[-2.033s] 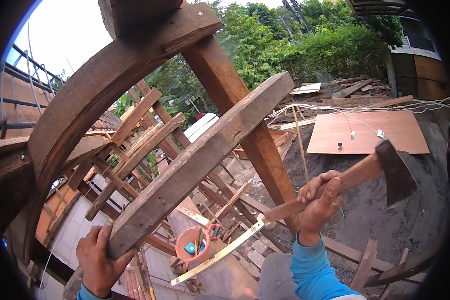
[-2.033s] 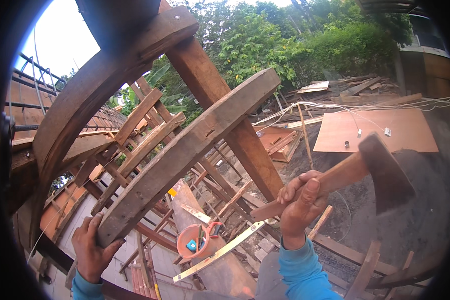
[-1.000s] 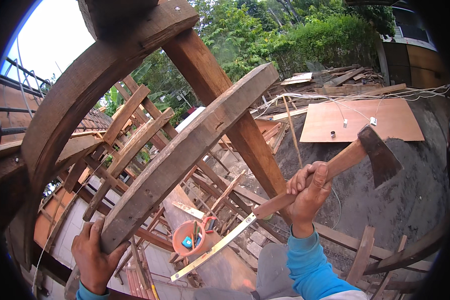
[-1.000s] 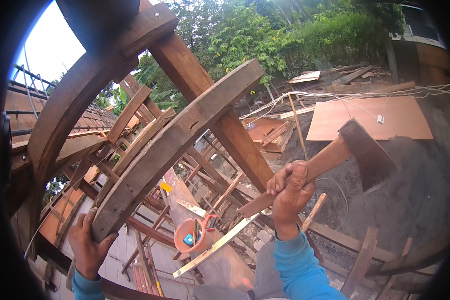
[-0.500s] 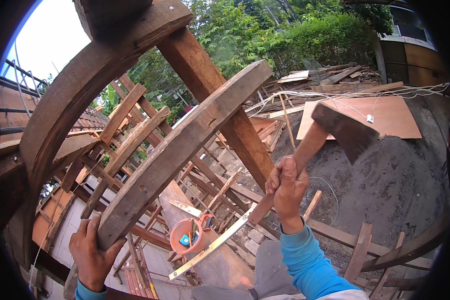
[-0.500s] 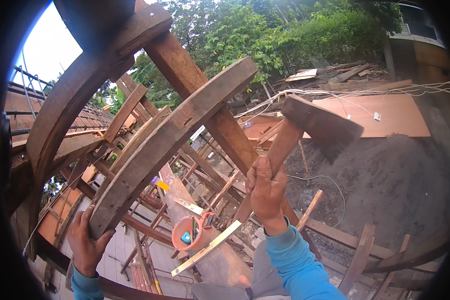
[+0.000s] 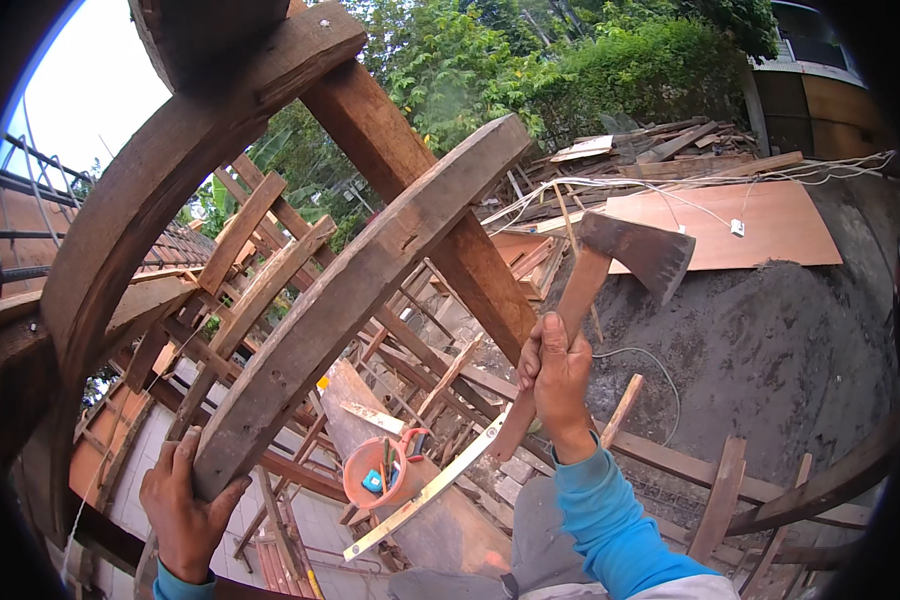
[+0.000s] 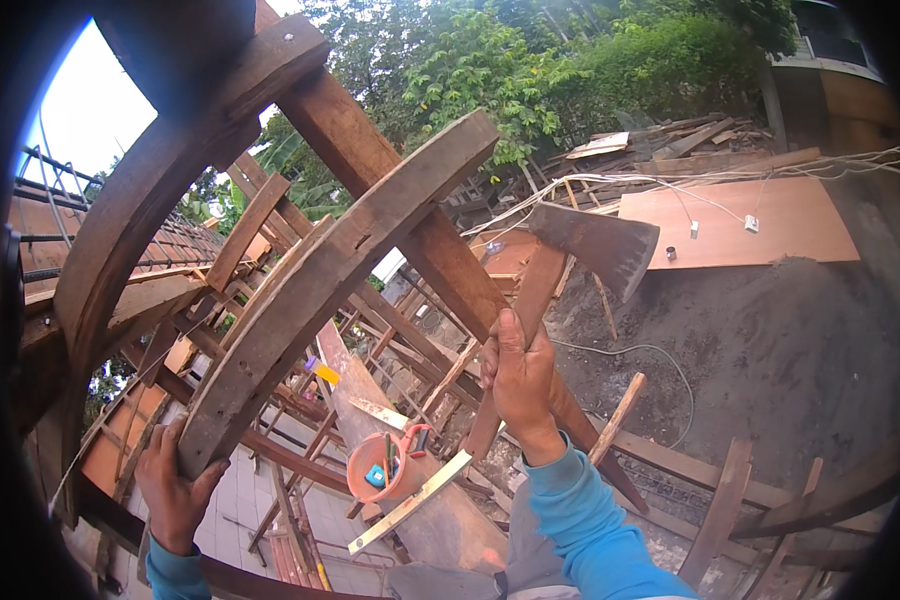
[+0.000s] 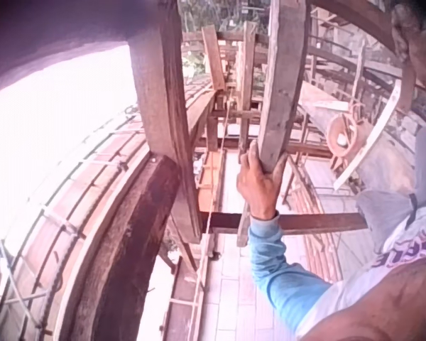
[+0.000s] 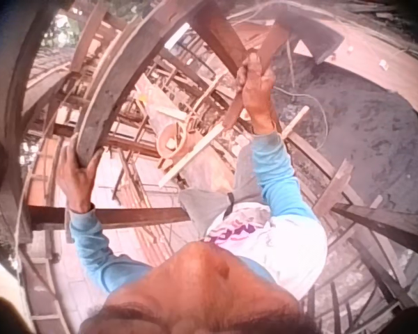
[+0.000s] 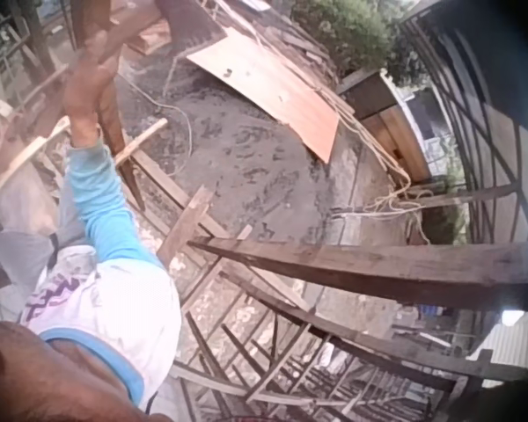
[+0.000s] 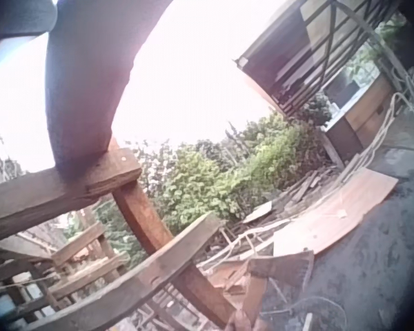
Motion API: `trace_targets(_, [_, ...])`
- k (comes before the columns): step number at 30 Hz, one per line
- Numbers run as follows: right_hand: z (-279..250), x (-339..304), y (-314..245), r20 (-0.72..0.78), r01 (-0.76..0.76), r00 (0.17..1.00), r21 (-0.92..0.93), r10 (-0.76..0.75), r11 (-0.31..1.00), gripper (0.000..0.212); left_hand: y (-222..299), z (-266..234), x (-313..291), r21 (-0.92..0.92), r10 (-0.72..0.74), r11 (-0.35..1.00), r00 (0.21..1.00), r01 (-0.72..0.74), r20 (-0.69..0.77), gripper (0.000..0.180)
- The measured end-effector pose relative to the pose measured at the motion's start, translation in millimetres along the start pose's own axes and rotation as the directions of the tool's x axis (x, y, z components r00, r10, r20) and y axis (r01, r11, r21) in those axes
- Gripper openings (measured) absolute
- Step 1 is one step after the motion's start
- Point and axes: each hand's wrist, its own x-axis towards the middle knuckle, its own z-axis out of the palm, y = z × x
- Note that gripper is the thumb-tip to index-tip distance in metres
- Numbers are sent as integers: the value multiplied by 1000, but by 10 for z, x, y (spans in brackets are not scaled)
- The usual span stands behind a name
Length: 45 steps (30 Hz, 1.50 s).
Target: The person hammers a nail into a wooden beam using the back of a hatchet while sitting on a wooden frame, reaching into a bucket for nails and handling a spirit level.
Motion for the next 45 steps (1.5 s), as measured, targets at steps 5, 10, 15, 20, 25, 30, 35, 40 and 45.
trace_targets(5, [2,49,-319,-221,422,896,161,-384,892,34,-10,-14,-44,3,-51,999,998,51,42,73])
trace_targets(10, [-2,87,253,31,129,992,-173,-125,976,34,-58,-7,-23,46,103,994,994,-102,-29,73])
trace_targets(15, [39,-15,-1,-39,97,994,-25,-98,995,34,-61,16,-41,25,63,998,998,-62,-28,73])
trace_targets(20, [183,166,350,10,89,996,-192,-89,977,36,1,-5,10,-25,9,1000,1000,-9,24,69])
trace_targets(25, [37,82,274,38,50,998,-194,-43,980,36,-9,-27,28,-59,10,998,1000,-8,29,68])
trace_targets(30, [-43,-69,228,-3,-85,996,20,85,996,34,13,-46,16,-84,8,996,1000,-9,-8,65])
trace_targets(35, [27,-115,266,149,-263,954,2,259,965,37,50,-53,38,-65,7,998,1000,-8,-20,65])
trace_targets(40, [110,-156,176,10,5,1000,83,-6,997,36,36,-35,15,-16,26,1000,999,-27,-36,68])
trace_targets(45, [153,-86,3,-38,111,994,196,-106,974,38,19,-11,8,13,45,999,998,-44,-36,74])
